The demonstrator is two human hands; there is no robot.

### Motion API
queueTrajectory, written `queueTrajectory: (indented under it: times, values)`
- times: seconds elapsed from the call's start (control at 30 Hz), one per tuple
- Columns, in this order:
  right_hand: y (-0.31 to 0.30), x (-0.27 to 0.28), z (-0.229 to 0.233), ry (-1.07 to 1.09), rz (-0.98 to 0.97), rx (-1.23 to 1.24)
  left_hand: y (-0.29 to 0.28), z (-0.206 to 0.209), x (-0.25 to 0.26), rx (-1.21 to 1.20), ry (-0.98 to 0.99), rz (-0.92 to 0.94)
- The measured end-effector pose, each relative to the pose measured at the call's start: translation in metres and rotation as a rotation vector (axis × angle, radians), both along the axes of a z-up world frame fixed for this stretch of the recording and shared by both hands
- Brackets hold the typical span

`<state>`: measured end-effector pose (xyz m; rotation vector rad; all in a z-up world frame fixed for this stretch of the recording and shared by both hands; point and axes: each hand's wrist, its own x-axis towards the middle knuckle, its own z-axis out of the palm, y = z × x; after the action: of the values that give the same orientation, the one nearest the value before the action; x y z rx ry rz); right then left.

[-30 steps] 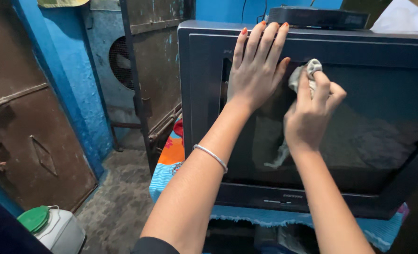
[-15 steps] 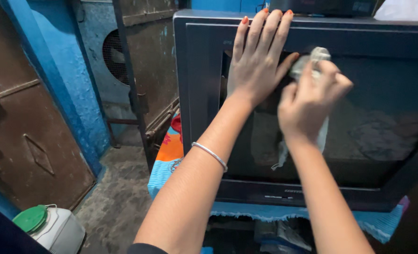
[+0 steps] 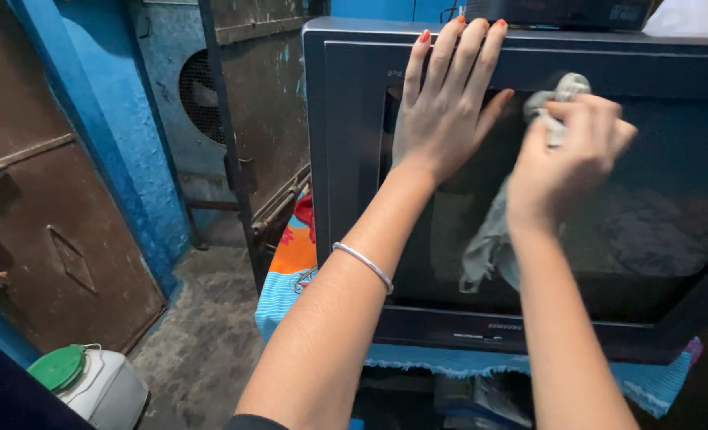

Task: The person wipes the front glass, top, and sides of a television set with a cloth by hand.

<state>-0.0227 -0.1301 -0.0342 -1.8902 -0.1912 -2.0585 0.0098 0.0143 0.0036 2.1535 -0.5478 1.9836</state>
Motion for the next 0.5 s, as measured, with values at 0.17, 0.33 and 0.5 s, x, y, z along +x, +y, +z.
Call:
queueTrajectory:
  times: [0.17, 0.33, 0.5]
  values:
    - [-0.019, 0.0, 0.004, 0.033, 0.044, -0.185, 0.001, 0.0, 0.002, 0.009, -0.019, -0.005]
    - [-0.061, 0.005, 0.006, 0.022, -0.003, -0.063, 0.0, -0.002, 0.001, 0.009, -0.014, 0.002]
    - [-0.009, 0.0, 0.006, -0.039, -0.053, -0.103, -0.001, 0.0, 0.003, -0.007, -0.017, -0.025]
